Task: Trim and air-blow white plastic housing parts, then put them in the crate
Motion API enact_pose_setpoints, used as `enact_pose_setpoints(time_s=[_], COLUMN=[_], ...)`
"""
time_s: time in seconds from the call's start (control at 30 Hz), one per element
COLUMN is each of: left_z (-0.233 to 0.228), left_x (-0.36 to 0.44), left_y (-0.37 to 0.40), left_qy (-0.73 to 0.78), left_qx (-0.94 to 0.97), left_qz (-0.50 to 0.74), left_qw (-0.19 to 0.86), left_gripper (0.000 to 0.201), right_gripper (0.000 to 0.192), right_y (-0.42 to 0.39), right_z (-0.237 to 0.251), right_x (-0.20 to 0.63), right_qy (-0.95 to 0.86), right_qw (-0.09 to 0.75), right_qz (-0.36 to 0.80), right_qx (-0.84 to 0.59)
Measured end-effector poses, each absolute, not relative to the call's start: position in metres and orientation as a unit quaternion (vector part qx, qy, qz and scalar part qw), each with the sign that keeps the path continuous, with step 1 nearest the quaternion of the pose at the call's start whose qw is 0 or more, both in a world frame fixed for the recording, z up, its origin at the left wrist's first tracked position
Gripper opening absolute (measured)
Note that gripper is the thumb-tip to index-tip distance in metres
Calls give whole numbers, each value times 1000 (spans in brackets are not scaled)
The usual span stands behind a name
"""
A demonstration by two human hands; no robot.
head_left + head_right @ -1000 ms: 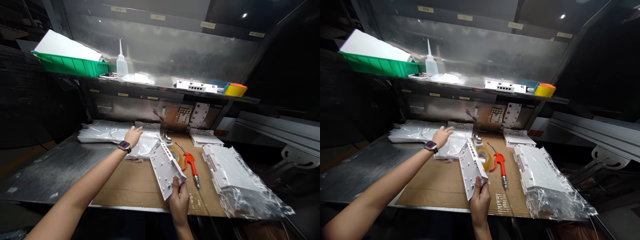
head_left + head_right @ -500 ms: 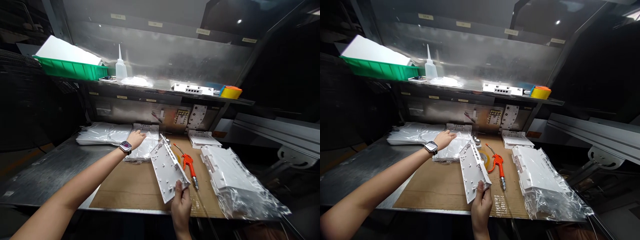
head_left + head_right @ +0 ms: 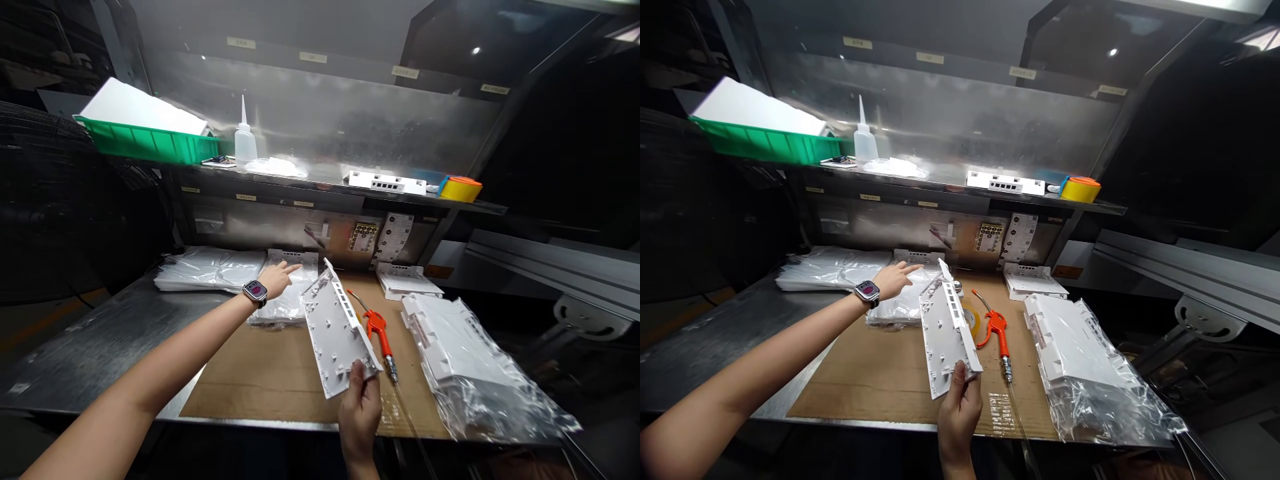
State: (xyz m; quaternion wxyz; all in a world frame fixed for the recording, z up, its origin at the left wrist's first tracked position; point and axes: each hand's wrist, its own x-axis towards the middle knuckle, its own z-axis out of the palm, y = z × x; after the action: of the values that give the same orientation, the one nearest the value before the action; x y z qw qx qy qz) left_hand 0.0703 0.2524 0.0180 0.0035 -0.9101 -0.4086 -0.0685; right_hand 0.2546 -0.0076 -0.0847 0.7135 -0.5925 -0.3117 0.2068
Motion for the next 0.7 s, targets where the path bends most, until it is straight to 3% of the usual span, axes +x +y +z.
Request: enact_pose_setpoints(time_s=[0.13,0.3,0.43,0.57,0.7], left_z=[22,34,44,46,28], left_x=[76,83,84,89,92], left_y=[259,259,236,191,145], left_qy=[-391,-372,-377,-363,-347], left_qx=[-910,-892,-878,-893,-913], left_qz=[-107,-201,-274,-264,-216], left_qw=[-90,-160,-114,-31,15], left_gripper=[42,36,45,58,88], right_gripper=[59,53,49,53,66], right_y=[12,24,9,-4,-6], right_z=[-85,-105,-112,-88,-62], right_x=[237,225,229,243,269], right_qy=[-346,-422,-438,-395,-295], right_qw=[710,692,670,648,676], right_qz=[187,150,158,219,283], right_qx=[-585,-567,-579,-614,-614])
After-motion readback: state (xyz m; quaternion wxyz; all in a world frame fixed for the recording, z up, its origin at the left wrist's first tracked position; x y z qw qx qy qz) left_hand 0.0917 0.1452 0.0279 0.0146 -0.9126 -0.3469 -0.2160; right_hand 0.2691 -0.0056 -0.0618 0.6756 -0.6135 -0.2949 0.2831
